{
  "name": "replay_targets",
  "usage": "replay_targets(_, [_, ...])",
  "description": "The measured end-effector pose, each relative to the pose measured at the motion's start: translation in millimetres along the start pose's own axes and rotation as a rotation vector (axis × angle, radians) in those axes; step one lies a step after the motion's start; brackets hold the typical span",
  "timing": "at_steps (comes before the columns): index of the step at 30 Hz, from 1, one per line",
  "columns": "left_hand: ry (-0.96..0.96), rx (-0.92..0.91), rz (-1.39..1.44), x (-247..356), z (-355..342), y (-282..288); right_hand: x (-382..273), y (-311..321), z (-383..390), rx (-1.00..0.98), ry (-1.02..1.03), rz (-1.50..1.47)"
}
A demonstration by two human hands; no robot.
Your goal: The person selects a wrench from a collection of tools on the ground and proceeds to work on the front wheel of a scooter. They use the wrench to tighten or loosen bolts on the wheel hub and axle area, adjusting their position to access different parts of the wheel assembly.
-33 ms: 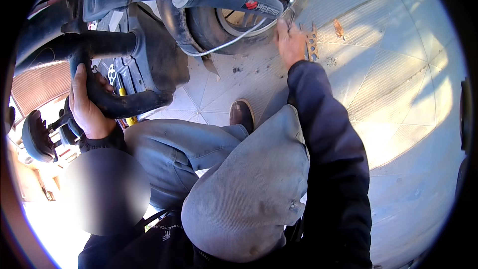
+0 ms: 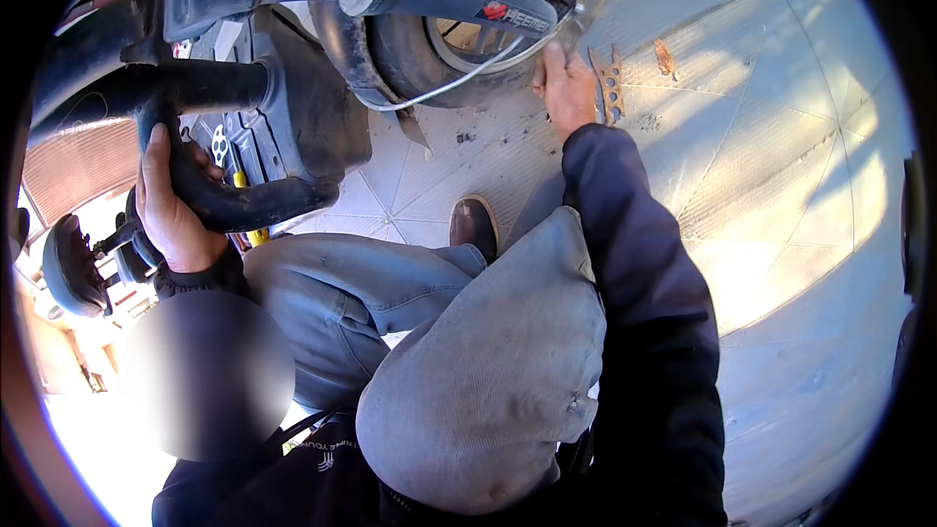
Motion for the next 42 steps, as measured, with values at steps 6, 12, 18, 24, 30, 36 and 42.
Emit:
replay_targets(6, [0.006, -0.033, 0.014, -1.2, -1.8, -0.1, -10.1, 57.9, 24.5, 0.314, 0.035, -0.124])
replay_targets(12, [0.000, -0.029, 0.011, -4.7, -1.4, 4.9, -62.5, 78.4, 77.7, 0.222, -0.125, 0.353])
replay_targets(18, [0.017, -0.050, 0.014, -5.6, -3.7, 4.3, -5.3, 116.4, 137.6, 0.193, -0.006, -0.088])
replay_targets(24, [0.011, -0.065, 0.024, -3.8, -2.9, -0.7, 30.9, 146.7, 176.9, 0.335, -0.176, -0.205])
replay_targets(30, [0.001, -0.022, 0.007, -2.4, -3.6, 1.2, 50.5, 157.0, 170.8, 0.216, -0.069, 0.872])
replay_targets(36, [0.021, -0.009, -0.004, -3.6, -3.6, 2.1, 49.8, 140.2, 154.1, 0.121, -0.215, 0.574])
replay_targets(42, [-0.022, -0.032, -0.007, -1.9, -4.6, 2.5, -9.7, 60.3, 132.1, -0.130, -0.126, -0.445])
Point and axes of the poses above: each hand's wrist, its own z-axis away from the middle knuckle, its own y-axis out of the back of the hand, x = y × z, the point moved 7 cm from there along -z, towards the middle knuckle, and after that the axes turned 11 degrees about -x, right-handed, at the moved point
